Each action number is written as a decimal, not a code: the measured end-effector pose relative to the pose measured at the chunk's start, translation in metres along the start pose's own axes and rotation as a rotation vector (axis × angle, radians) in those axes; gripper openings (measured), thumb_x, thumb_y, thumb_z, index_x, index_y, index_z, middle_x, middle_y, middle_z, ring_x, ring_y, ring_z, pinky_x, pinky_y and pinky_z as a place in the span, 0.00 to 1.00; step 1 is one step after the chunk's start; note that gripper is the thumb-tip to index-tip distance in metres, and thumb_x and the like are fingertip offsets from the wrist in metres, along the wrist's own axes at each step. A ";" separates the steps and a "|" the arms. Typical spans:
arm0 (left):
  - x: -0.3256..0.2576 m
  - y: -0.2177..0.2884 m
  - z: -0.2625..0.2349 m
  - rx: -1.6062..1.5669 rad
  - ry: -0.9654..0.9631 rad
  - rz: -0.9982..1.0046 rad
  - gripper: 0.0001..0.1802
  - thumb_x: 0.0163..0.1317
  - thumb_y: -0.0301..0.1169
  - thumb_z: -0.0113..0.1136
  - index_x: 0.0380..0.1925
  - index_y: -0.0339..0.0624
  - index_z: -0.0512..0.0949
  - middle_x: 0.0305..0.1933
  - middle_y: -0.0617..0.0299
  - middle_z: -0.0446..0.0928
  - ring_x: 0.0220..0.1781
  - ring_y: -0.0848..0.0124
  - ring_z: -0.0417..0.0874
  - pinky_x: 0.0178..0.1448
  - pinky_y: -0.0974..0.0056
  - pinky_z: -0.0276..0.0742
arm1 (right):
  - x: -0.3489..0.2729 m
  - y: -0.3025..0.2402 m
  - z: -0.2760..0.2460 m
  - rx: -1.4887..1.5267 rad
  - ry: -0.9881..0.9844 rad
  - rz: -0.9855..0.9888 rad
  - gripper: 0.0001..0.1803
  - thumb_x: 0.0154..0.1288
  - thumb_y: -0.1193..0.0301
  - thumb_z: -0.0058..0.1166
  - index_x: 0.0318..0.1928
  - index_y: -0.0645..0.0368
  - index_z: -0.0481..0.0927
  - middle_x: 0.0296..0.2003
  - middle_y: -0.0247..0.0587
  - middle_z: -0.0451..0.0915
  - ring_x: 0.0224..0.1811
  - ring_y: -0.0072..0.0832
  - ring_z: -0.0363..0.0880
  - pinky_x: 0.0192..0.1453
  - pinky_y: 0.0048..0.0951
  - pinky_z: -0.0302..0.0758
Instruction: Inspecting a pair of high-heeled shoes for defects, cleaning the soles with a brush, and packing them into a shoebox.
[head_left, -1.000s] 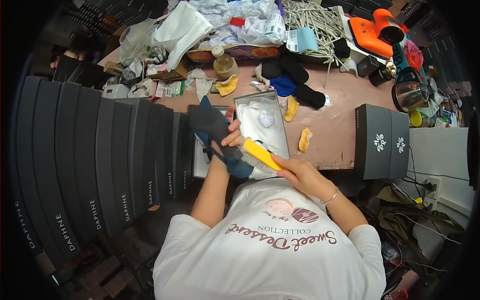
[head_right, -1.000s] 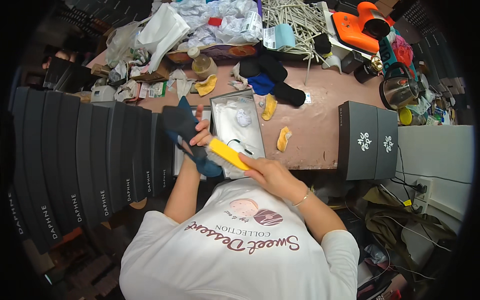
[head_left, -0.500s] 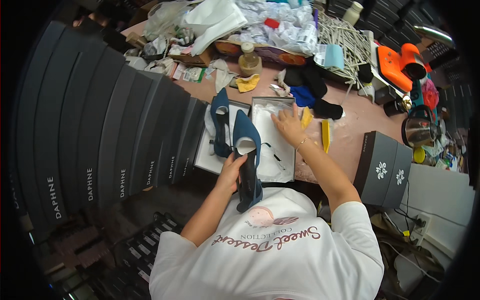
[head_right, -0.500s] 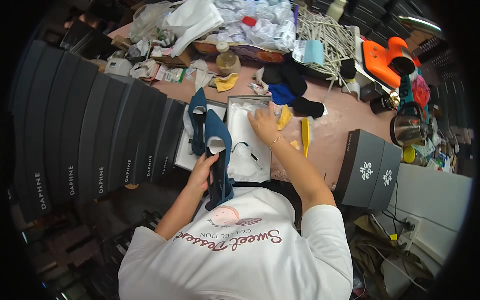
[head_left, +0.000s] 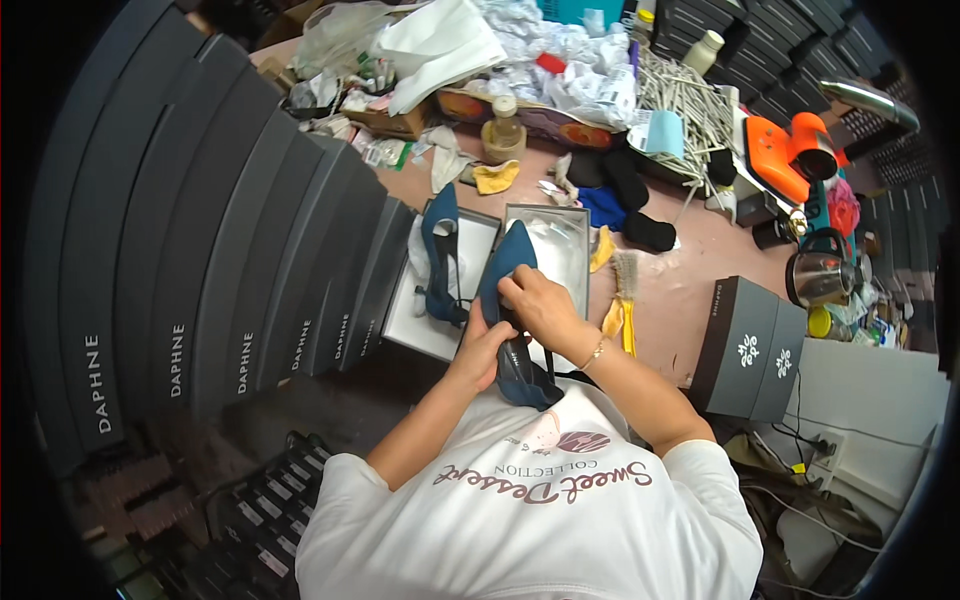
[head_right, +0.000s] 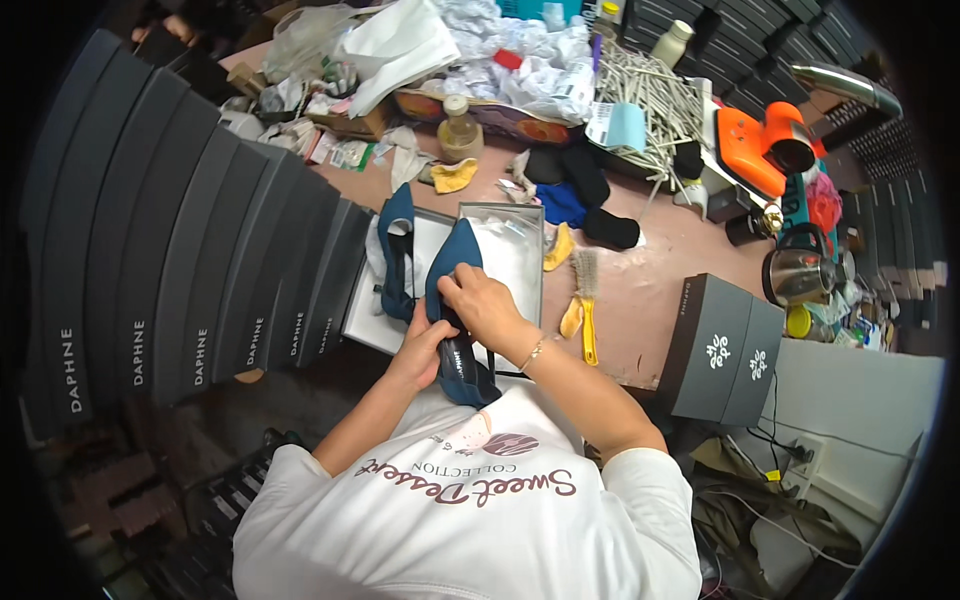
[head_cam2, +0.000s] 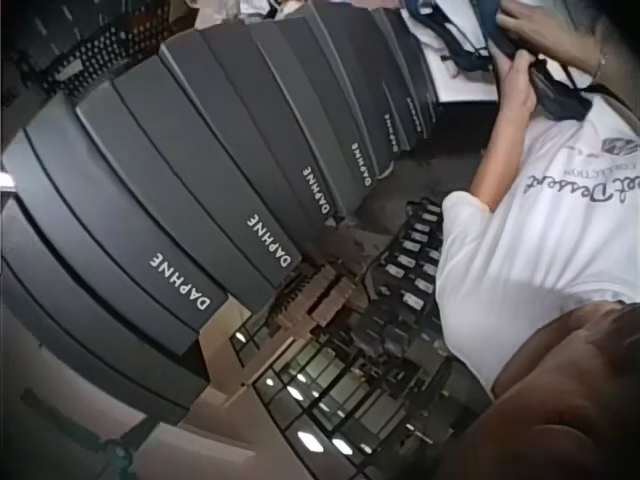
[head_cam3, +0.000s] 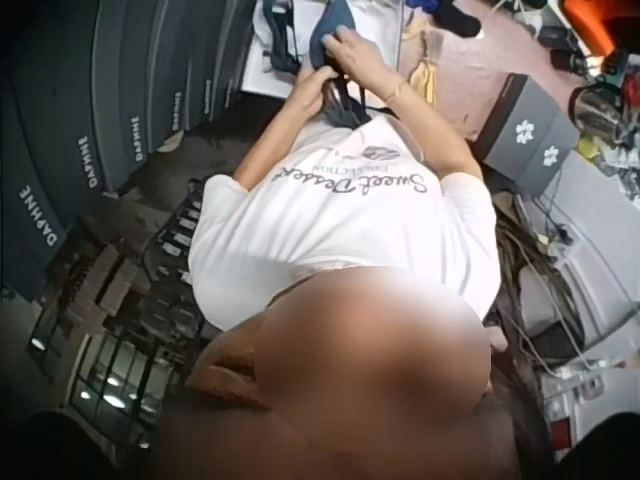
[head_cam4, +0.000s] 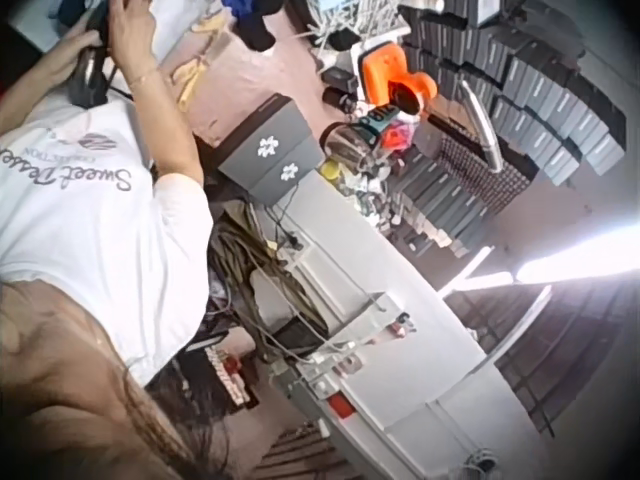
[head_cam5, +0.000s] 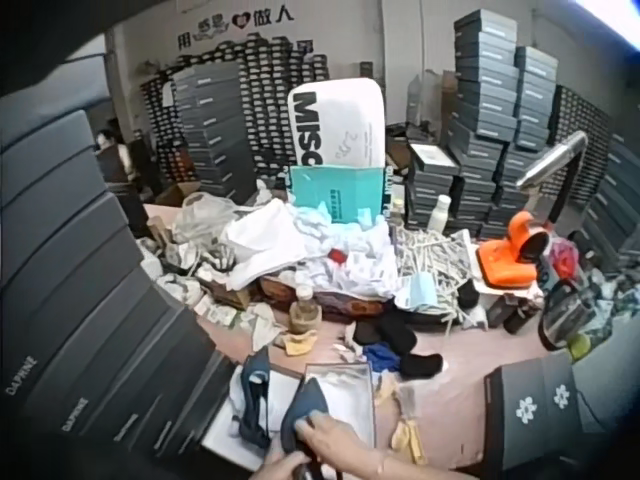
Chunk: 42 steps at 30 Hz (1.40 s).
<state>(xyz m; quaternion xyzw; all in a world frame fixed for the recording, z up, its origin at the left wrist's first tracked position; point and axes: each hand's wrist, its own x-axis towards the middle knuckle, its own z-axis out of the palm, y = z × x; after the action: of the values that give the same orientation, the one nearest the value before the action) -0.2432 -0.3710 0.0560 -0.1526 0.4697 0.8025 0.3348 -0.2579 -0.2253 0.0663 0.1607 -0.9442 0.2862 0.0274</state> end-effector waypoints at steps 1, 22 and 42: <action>0.003 -0.004 0.003 -0.005 0.005 0.002 0.31 0.56 0.17 0.46 0.61 0.48 0.56 0.51 0.56 0.68 0.48 0.66 0.78 0.52 0.56 0.82 | -0.001 0.004 0.002 -0.006 0.042 -0.007 0.12 0.48 0.76 0.58 0.36 0.58 0.73 0.35 0.43 0.72 0.37 0.42 0.79 0.40 0.38 0.78; -0.004 -0.014 0.007 0.030 0.008 -0.054 0.34 0.56 0.19 0.49 0.63 0.49 0.55 0.48 0.58 0.70 0.41 0.68 0.80 0.44 0.62 0.83 | -0.027 0.014 0.004 -0.128 0.177 0.043 0.09 0.49 0.74 0.56 0.34 0.53 0.75 0.30 0.37 0.72 0.37 0.35 0.73 0.40 0.37 0.66; -0.018 -0.005 -0.022 0.069 0.118 -0.027 0.30 0.55 0.19 0.47 0.60 0.46 0.57 0.43 0.52 0.75 0.36 0.68 0.79 0.41 0.63 0.82 | 0.000 0.063 0.040 0.529 0.043 0.139 0.35 0.58 0.64 0.63 0.64 0.58 0.66 0.54 0.56 0.73 0.47 0.46 0.79 0.50 0.38 0.76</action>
<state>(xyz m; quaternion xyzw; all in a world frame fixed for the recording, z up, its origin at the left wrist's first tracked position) -0.2282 -0.3955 0.0521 -0.1943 0.5142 0.7708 0.3222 -0.2764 -0.1976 -0.0001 0.0909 -0.8446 0.5274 -0.0154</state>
